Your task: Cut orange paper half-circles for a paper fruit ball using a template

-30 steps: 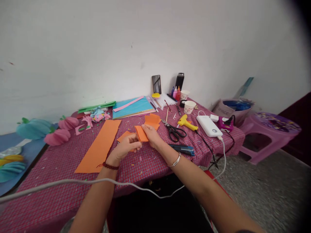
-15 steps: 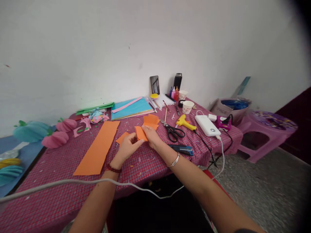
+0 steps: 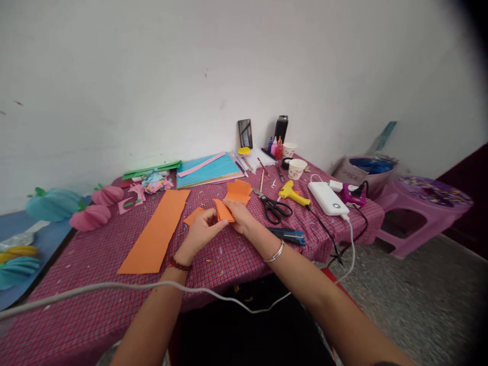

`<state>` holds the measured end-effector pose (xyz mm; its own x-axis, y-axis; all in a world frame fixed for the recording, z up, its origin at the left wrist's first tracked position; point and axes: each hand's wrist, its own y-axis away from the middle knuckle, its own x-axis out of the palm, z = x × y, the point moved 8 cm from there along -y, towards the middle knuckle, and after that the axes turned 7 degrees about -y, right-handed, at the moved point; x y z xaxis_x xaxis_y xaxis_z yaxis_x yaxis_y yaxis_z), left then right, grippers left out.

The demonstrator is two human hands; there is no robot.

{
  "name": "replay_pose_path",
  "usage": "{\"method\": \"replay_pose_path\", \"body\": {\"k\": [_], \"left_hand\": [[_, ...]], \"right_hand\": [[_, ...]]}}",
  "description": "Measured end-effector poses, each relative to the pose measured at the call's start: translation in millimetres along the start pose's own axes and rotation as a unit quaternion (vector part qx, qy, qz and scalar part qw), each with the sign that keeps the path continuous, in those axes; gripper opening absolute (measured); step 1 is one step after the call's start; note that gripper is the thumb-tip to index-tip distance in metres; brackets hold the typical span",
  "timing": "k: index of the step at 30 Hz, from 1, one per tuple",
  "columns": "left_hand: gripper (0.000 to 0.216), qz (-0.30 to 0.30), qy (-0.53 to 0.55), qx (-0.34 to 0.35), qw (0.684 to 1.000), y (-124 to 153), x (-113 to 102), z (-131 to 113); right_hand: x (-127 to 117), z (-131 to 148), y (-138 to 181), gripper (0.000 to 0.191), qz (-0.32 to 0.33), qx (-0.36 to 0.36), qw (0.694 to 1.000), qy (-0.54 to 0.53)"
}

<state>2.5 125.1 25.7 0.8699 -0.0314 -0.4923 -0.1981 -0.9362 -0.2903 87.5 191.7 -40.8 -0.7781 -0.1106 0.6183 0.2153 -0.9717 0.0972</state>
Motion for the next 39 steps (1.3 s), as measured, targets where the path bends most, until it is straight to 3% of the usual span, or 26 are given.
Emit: {"method": "replay_pose_path", "body": {"k": [15, 25, 32, 39], "left_hand": [[0.026, 0.010, 0.075, -0.044, 0.996, 2.1, -1.6, 18.8], [0.022, 0.011, 0.090, -0.042, 0.995, 1.6, -1.8, 22.4], [0.031, 0.058, 0.184, -0.096, 0.976, 3.8, 9.8, 33.7], [0.029, 0.069, 0.192, -0.113, 0.973, 5.1, 12.4, 37.6]], "right_hand": [[8.6, -0.7, 6.6, 0.023, 0.045, 0.031, 0.998, 0.021], [7.1, 1.5, 4.8, 0.024, 0.040, 0.009, 0.999, 0.025], [7.6, 3.4, 7.2, 0.031, 0.054, -0.006, 0.998, 0.040], [8.6, 1.6, 8.1, 0.033, 0.063, -0.006, 0.997, 0.040]]}}
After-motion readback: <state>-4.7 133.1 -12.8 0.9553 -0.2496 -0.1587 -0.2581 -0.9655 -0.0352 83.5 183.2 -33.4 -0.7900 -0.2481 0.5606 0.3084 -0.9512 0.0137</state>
